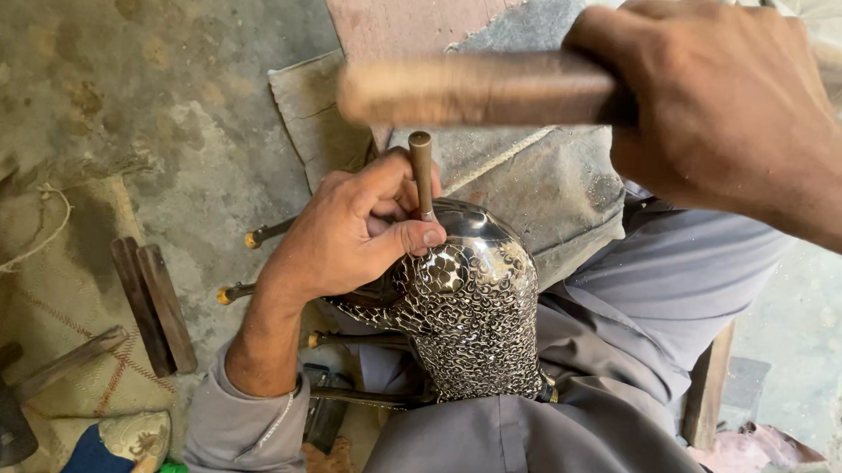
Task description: The person hammers a metal chisel against a silver-colored metal vessel to create a textured pattern. The vessel is held steady on the lap while the chisel is repositioned and struck repeatedly with a wooden mallet.
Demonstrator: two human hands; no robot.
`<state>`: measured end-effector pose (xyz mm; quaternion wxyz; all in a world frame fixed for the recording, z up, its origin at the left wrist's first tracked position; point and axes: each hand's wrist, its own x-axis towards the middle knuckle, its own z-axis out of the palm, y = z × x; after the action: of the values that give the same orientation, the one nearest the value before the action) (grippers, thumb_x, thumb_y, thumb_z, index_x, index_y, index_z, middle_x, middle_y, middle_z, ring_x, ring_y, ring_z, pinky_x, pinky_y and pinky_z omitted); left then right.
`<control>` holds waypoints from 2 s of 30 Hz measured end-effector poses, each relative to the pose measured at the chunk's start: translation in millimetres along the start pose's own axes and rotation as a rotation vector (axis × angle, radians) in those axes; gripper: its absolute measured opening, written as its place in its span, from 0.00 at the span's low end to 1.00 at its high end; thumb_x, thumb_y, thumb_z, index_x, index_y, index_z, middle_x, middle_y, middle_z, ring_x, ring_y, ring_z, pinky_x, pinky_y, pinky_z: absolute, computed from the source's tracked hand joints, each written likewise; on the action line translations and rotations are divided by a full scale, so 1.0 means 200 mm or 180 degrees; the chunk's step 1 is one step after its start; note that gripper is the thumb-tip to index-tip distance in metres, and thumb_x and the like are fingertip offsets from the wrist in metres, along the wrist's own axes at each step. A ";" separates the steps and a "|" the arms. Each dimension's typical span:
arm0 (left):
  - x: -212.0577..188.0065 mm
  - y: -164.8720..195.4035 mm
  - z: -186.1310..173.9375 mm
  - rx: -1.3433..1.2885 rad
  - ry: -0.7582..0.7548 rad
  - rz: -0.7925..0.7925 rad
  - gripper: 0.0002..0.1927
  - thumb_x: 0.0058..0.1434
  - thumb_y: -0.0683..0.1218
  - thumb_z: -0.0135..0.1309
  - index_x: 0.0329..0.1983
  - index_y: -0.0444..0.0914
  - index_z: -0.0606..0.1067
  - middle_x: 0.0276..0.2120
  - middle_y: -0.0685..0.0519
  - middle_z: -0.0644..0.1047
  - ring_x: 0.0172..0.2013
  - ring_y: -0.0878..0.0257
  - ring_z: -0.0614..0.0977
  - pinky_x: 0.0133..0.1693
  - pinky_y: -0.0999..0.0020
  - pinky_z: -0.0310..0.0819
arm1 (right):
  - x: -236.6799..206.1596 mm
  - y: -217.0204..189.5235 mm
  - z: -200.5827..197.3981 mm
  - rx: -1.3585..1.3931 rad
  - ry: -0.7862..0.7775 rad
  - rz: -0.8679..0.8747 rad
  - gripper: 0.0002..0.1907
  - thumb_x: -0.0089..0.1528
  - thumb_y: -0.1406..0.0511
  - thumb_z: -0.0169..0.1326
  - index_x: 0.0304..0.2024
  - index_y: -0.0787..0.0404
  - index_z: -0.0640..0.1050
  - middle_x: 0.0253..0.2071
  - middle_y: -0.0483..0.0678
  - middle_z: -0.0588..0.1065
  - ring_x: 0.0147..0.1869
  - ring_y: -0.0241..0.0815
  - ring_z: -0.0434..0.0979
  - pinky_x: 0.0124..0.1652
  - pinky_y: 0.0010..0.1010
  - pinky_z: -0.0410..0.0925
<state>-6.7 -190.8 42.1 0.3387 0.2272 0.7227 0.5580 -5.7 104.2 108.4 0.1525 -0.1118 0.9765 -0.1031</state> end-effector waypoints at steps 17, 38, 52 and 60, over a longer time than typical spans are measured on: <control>0.01 -0.02 -0.03 0.0031 -0.0145 0.0103 0.19 0.64 0.48 0.62 0.52 0.35 0.71 0.34 0.52 0.83 0.37 0.64 0.88 0.37 0.68 0.86 | -0.04 -0.08 -0.06 0.0510 0.0002 0.0242 0.21 0.51 0.73 0.58 0.48 0.66 0.74 0.31 0.59 0.77 0.31 0.55 0.81 0.35 0.43 0.75; 0.04 -0.05 -0.07 -0.0263 -0.0461 0.0331 0.16 0.68 0.43 0.59 0.55 0.33 0.70 0.35 0.49 0.84 0.38 0.62 0.88 0.40 0.66 0.87 | -0.09 -0.04 -0.02 -0.0012 0.0152 0.0244 0.22 0.49 0.74 0.62 0.48 0.64 0.78 0.32 0.58 0.78 0.33 0.52 0.81 0.35 0.42 0.74; 0.07 -0.01 -0.03 -0.0246 -0.0242 0.0396 0.15 0.69 0.44 0.61 0.52 0.34 0.69 0.35 0.48 0.83 0.37 0.63 0.89 0.39 0.67 0.85 | -0.22 0.16 0.13 -0.0129 0.0431 0.0251 0.24 0.51 0.81 0.58 0.51 0.71 0.77 0.38 0.62 0.79 0.40 0.52 0.83 0.39 0.39 0.76; 0.13 0.04 -0.03 0.0339 -0.0428 0.0382 0.15 0.66 0.46 0.62 0.48 0.37 0.70 0.32 0.47 0.86 0.33 0.61 0.91 0.34 0.67 0.82 | -0.48 0.51 0.51 0.1785 0.0450 0.1075 0.24 0.59 0.75 0.59 0.59 0.66 0.73 0.54 0.57 0.76 0.55 0.50 0.78 0.52 0.37 0.74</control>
<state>-28.2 -174.2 44.4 0.3399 0.3248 0.7120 0.5216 97.2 208.1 15.9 0.1242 0.1054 0.9230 -0.3485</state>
